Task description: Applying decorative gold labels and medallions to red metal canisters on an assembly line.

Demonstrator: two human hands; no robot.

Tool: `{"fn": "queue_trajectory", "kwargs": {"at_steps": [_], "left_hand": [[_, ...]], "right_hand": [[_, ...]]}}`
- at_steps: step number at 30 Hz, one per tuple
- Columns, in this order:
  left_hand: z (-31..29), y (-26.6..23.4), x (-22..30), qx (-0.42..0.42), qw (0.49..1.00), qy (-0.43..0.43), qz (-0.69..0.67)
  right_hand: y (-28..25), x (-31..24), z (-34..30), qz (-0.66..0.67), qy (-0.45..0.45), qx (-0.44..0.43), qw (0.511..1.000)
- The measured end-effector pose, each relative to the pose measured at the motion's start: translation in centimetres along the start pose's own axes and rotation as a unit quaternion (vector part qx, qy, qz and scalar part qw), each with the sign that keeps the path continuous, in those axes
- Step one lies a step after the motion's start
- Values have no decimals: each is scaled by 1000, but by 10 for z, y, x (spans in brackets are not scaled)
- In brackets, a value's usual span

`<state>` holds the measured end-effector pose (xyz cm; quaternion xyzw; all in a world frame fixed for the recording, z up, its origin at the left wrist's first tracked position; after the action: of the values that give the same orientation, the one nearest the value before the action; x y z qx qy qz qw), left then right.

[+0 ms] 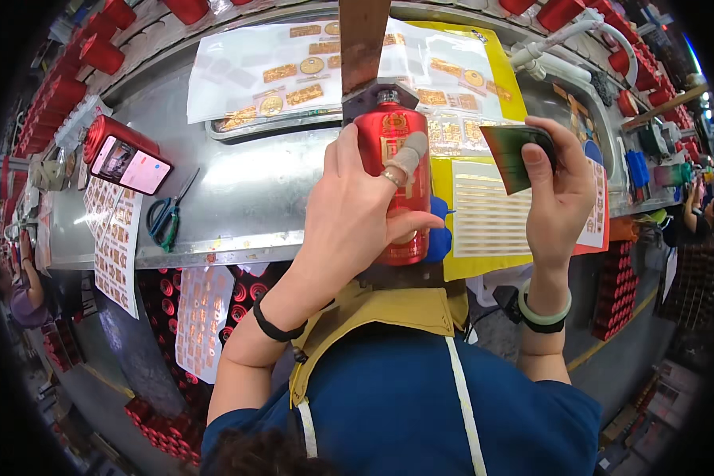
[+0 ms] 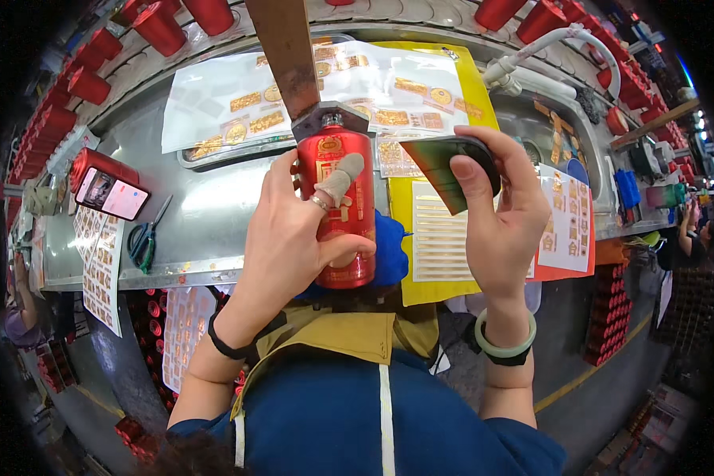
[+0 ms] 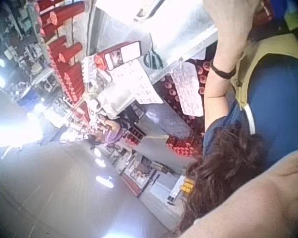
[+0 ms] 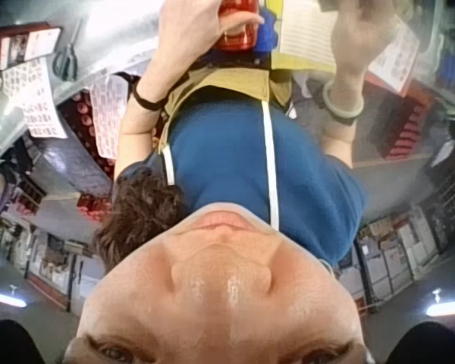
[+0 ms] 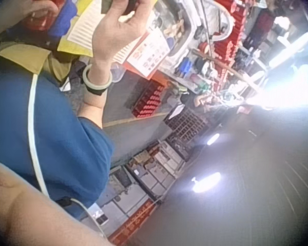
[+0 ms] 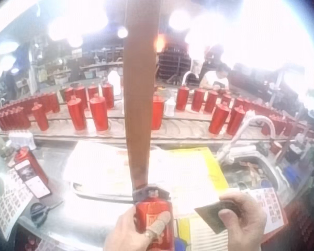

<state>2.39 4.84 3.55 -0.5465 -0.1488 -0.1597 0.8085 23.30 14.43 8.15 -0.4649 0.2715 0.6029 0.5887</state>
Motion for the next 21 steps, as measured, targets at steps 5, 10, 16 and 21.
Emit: {"fn": "queue_trajectory", "kwargs": {"at_steps": [5, 10, 16, 21], "left_hand": [[-7, 10, -27, 7, 996, -23, -87], [18, 4, -33, 3, 997, 4, -81], [24, 9, -38, 55, 983, 171, 27], [5, 10, -36, 31, 973, 221, 58]], "right_hand": [[-6, 12, -17, 12, 29, 18, 999], [-2, 17, -22, 29, 59, 6, 998], [-4, 13, -22, 4, 39, -5, 999], [-8, 17, -32, 7, 63, 1, 998]]}}
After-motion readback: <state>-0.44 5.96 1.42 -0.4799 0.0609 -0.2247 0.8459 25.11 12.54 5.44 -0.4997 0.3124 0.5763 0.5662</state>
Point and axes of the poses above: each hand's wrist, its own z-axis towards the middle knuckle, its own y-axis out of the palm, x = y × z, the point moved 2 cm from there along z, towards the middle knuckle, and after that the axes turned 7 degrees about z, right-handed, at the moved point
